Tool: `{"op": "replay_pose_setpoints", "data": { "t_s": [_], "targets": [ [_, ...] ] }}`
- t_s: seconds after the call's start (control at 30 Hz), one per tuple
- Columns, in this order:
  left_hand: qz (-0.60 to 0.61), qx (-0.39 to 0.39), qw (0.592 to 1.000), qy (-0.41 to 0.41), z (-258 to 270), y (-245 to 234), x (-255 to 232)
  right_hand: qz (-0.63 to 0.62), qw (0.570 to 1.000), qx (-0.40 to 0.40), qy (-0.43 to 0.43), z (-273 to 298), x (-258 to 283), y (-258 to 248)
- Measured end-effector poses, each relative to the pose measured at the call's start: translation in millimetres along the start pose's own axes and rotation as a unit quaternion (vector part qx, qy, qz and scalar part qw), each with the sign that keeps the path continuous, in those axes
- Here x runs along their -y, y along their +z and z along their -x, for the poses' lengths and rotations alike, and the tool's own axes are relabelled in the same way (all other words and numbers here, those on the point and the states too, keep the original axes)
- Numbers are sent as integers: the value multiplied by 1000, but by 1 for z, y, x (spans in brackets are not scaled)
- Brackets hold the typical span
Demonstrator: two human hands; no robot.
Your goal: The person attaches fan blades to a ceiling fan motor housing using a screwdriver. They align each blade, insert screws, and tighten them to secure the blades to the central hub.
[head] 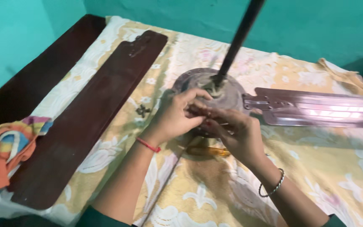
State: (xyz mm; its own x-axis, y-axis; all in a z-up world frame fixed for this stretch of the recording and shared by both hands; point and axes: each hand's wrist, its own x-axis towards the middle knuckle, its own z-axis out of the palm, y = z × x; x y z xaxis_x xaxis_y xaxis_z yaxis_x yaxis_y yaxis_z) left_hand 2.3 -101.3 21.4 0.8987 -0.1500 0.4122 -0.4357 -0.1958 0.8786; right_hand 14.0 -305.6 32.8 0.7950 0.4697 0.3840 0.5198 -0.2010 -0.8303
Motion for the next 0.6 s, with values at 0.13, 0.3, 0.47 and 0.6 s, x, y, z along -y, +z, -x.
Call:
{"op": "replay_pose_setpoints", "data": {
  "t_s": [0.13,0.3,0.47,0.6],
  "targets": [
    [-20,19,999,20,-1,25,-1,98,994,-47,-18,19,-12,-22],
    [-106,8,992,68,-3,42,-3,222,967,-109,-63,21,-29,-69],
    [-128,-17,992,11,-8,47,-10,244,962,-120,15,22,-45,-127],
    [-232,-17,972,12,-19,56,-20,219,967,-123,32,23,-57,-150]
  ]
}}
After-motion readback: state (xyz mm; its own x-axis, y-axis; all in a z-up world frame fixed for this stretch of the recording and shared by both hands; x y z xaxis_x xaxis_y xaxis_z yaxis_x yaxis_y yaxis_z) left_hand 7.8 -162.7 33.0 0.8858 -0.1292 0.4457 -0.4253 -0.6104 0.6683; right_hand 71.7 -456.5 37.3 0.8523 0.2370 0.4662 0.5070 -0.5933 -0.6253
